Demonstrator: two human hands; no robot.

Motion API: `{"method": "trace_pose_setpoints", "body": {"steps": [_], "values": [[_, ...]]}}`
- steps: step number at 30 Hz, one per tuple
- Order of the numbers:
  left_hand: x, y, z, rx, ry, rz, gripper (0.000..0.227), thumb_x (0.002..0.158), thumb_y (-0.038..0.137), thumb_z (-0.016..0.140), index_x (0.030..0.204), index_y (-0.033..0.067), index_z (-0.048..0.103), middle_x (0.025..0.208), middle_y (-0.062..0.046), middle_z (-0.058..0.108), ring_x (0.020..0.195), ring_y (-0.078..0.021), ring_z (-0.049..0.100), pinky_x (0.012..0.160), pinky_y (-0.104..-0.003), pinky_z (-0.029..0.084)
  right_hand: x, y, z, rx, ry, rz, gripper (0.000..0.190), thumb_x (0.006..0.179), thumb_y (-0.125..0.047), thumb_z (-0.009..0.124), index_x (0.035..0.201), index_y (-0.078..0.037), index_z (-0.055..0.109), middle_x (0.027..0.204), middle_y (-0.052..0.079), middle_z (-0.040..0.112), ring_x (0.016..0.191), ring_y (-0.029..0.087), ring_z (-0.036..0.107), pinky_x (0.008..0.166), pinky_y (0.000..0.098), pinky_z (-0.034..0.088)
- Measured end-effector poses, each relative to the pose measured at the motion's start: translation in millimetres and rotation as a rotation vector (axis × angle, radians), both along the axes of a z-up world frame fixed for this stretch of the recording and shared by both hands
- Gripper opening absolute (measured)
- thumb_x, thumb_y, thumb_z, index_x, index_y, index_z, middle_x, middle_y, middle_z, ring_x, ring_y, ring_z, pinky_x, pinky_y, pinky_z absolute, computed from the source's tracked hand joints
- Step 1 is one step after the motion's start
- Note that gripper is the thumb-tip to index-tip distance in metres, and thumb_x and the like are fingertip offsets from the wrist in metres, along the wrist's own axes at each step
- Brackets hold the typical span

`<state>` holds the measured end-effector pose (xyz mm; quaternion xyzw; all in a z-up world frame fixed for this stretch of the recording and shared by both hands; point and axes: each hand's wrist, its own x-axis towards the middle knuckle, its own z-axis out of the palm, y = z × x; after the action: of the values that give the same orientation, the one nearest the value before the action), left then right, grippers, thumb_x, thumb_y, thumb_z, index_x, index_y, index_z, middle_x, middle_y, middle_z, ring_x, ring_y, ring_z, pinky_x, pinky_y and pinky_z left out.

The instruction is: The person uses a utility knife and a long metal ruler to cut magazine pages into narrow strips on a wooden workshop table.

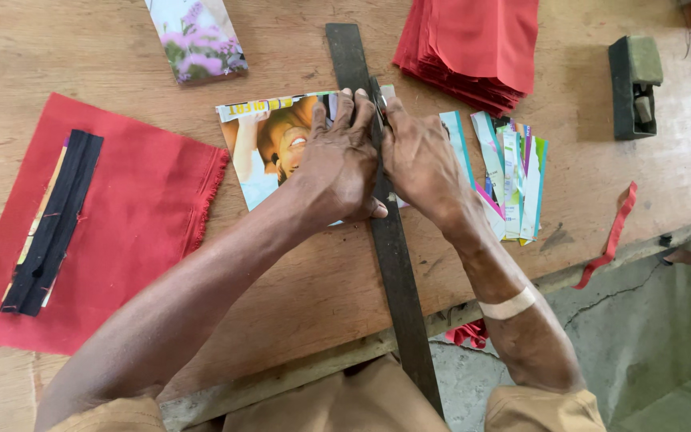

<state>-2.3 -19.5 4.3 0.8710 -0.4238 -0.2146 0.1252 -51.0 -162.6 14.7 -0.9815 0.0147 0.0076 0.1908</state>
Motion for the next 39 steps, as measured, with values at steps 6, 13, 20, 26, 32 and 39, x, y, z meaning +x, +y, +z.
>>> {"method": "trace_pose_setpoints", "body": {"steps": [6,13,20,26,32,39], "values": [[0.6,-2.9,3.1,0.018,0.014,-0.010,0.099,0.057,0.053,0.093,0.136,0.0022,0.059,0.161,-0.030,0.013,0.151,-0.0499,0.007,0.117,-0.071,0.015,-18.5,2.0,0.0,0.055,0.081,-0.054,0.036,0.104,-0.014,0.046,0.131,0.007,0.054,0.070,0.027,0.063,0.058,0.039,0.062,0.065,0.0525,0.050],[-0.4,-5.1,11.8,0.056,0.019,-0.009,0.086,0.058,0.050,0.094,0.125,0.0015,0.069,0.163,-0.030,0.011,0.152,-0.0500,0.007,0.118,-0.070,0.015,-45.1,8.2,6.2,0.030,-0.008,-0.014,0.038,0.107,-0.014,0.049,0.133,0.013,0.054,0.064,0.024,0.061,0.045,0.032,0.056,0.054,0.0463,0.050],[-1.2,-9.9,16.3,0.118,0.024,-0.018,0.092,0.060,0.051,0.094,0.126,-0.0063,0.064,0.163,-0.031,0.009,0.151,-0.0498,0.005,0.117,-0.070,0.014,-75.7,9.8,7.9,0.077,0.004,-0.020,0.040,0.104,-0.012,0.051,0.138,0.010,0.052,0.066,0.024,0.062,0.046,0.034,0.056,0.052,0.0477,0.047],[0.3,-13.6,20.1,0.186,0.067,-0.017,0.087,0.063,0.051,0.093,0.126,-0.0033,0.066,0.165,-0.029,0.005,0.153,-0.0500,-0.001,0.119,-0.071,0.012,-99.1,10.0,8.3,0.139,0.373,-0.221,0.041,0.106,-0.018,0.045,0.145,-0.005,0.046,0.073,0.019,0.067,0.052,0.033,0.064,0.049,0.0441,0.053],[1.0,-17.3,11.0,0.118,-0.004,0.000,0.112,0.058,0.055,0.094,0.136,-0.0132,0.051,0.160,-0.033,0.007,0.148,-0.0534,0.001,0.114,-0.073,0.015,-127.6,9.5,3.8,0.104,0.186,-0.121,0.048,0.102,-0.014,0.052,0.145,0.003,0.041,0.083,0.023,0.068,0.062,0.037,0.068,0.055,0.0477,0.056],[-2.0,-13.8,15.4,0.177,0.015,-0.031,0.092,0.066,0.053,0.090,0.128,-0.0094,0.062,0.162,-0.034,0.009,0.152,-0.0533,0.005,0.117,-0.073,0.017,-154.5,12.1,4.3,0.126,0.092,-0.106,0.047,0.098,-0.011,0.055,0.141,0.006,0.047,0.100,0.030,0.068,0.077,0.048,0.067,0.063,0.0529,0.054]]}}
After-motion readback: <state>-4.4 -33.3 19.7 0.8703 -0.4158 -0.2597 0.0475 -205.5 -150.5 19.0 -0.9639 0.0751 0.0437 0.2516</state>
